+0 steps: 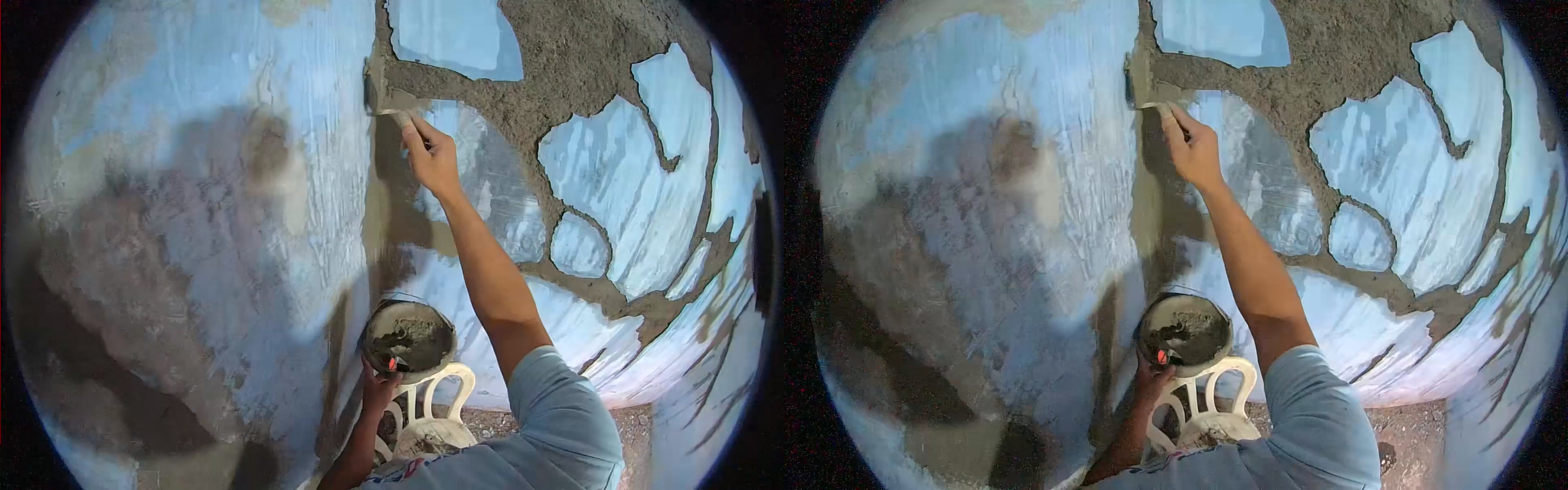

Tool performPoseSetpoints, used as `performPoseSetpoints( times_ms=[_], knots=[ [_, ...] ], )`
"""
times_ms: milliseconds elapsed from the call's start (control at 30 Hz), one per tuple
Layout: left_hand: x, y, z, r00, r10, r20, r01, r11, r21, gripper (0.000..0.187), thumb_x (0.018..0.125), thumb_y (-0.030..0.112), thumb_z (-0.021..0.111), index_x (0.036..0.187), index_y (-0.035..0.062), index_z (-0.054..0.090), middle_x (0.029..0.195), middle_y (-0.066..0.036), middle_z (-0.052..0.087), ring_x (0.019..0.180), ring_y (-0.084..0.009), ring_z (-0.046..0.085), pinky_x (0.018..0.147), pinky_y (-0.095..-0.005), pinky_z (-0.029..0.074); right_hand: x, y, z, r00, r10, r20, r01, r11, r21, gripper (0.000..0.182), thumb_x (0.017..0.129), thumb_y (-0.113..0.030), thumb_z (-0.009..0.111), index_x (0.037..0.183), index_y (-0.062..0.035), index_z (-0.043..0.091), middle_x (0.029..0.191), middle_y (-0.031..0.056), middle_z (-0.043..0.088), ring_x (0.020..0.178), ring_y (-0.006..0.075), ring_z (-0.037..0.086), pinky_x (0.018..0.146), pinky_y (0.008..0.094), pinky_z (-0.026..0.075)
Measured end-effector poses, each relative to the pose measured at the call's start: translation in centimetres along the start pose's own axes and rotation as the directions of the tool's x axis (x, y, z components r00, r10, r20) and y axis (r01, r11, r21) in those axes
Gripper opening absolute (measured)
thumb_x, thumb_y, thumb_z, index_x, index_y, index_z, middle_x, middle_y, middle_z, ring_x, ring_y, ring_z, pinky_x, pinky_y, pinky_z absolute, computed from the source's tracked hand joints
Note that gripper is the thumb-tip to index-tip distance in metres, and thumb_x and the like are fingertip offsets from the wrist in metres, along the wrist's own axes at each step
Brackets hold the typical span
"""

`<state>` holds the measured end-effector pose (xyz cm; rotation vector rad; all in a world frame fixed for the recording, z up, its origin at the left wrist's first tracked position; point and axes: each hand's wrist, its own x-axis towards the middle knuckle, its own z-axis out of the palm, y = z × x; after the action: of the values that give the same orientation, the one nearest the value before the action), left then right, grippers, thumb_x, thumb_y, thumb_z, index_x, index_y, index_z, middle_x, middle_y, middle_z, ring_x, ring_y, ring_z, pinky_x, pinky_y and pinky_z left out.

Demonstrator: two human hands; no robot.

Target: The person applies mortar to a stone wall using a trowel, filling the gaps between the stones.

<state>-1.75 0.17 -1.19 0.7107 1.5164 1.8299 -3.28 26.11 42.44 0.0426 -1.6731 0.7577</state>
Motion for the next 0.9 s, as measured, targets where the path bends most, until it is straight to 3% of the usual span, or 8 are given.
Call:
performPoseSetpoints(
  times_ms=[133,233,367,467,533,633,833,900],
  knots=[
    [-0.1,0.0,-0.1,1.000,0.003,0.000,-0.003,1.000,-0.001,0.119,0.089,0.004,0.078,0.167,0.0122,-0.011,0.127,-0.016,0.065,0.099,-0.0212,0.069,0.083,-0.0379,0.060,-1.6,0.5,-0.1,0.991,0.121,-0.062,-0.113,0.987,0.117,0.040,0.104,-0.025,0.063,0.136,-0.0009,0.068,0.079,-0.0002,0.066,0.069,0.0057,0.054,0.062,0.0255,0.046],
    [-0.3,0.4,-0.2,0.992,-0.125,-0.004,0.124,0.988,-0.087,0.119,0.089,0.002,0.078,0.166,0.0121,-0.012,0.127,-0.016,0.064,0.098,-0.0209,0.068,0.083,-0.0369,0.059,-1.2,1.3,0.0,0.988,0.045,-0.151,-0.059,0.994,-0.092,0.040,0.104,-0.025,0.063,0.135,-0.0004,0.068,0.076,0.0014,0.066,0.067,0.0071,0.055,0.061,0.0268,0.046],
    [-0.4,0.8,0.1,0.996,-0.090,-0.013,0.088,0.992,-0.087,0.119,0.089,0.000,0.078,0.167,0.0121,-0.011,0.129,-0.018,0.063,0.100,-0.0213,0.068,0.085,-0.0367,0.059,-1.2,2.7,0.7,0.980,0.022,-0.196,-0.048,0.991,-0.127,0.041,0.103,-0.024,0.064,0.134,0.0024,0.067,0.070,0.0046,0.064,0.063,0.0088,0.054,0.060,0.0293,0.047],
    [-0.9,2.3,0.4,0.989,-0.145,-0.031,0.142,0.986,-0.086,0.117,0.089,-0.001,0.077,0.167,0.0126,-0.010,0.132,-0.019,0.061,0.105,-0.0227,0.067,0.090,-0.0379,0.059,-1.2,3.0,0.8,0.984,0.009,-0.178,-0.039,0.986,-0.163,0.042,0.105,-0.028,0.064,0.139,-0.0029,0.066,0.078,-0.0014,0.064,0.069,0.0047,0.052,0.061,0.0246,0.044],
    [-0.6,1.1,0.2,0.996,-0.088,0.009,0.088,0.988,-0.129,0.116,0.089,-0.001,0.076,0.167,0.0131,-0.010,0.133,-0.019,0.061,0.108,-0.0235,0.067,0.092,-0.0387,0.059,-1.3,3.3,0.8,0.984,-0.009,-0.177,-0.030,0.975,-0.219,0.043,0.105,-0.027,0.065,0.139,-0.0019,0.066,0.078,-0.0008,0.066,0.069,0.0051,0.053,0.062,0.0248,0.046],
    [-0.1,-0.2,-0.2,0.990,-0.141,0.015,0.142,0.975,-0.168,0.117,0.089,-0.002,0.076,0.167,0.0138,-0.010,0.133,-0.020,0.061,0.111,-0.0250,0.067,0.095,-0.0397,0.060,-1.3,2.7,0.7,0.986,-0.009,-0.165,-0.030,0.973,-0.230,0.043,0.104,-0.026,0.065,0.138,-0.0006,0.065,0.077,-0.0001,0.066,0.069,0.0055,0.054,0.062,0.0249,0.046],
    [-0.3,0.8,0.0,0.999,-0.045,0.018,0.046,0.998,-0.043,0.117,0.089,-0.002,0.076,0.167,0.0149,-0.010,0.133,-0.021,0.060,0.102,-0.0247,0.069,0.087,-0.0403,0.062,-0.8,3.4,1.1,0.986,-0.050,-0.158,0.010,0.970,-0.244,0.040,0.104,-0.024,0.065,0.136,0.0001,0.067,0.074,0.0002,0.065,0.067,0.0058,0.053,0.061,0.0247,0.046],
    [-0.4,0.5,0.0,0.992,-0.123,-0.012,0.122,0.988,-0.095,0.117,0.088,-0.002,0.076,0.167,0.0138,-0.008,0.131,-0.021,0.061,0.098,-0.0239,0.070,0.084,-0.0394,0.062,-1.2,2.6,1.0,0.990,-0.035,-0.136,-0.003,0.964,-0.266,0.040,0.104,-0.024,0.064,0.136,0.0007,0.067,0.076,-0.0006,0.064,0.067,0.0060,0.053,0.061,0.0252,0.046]
  ],
)
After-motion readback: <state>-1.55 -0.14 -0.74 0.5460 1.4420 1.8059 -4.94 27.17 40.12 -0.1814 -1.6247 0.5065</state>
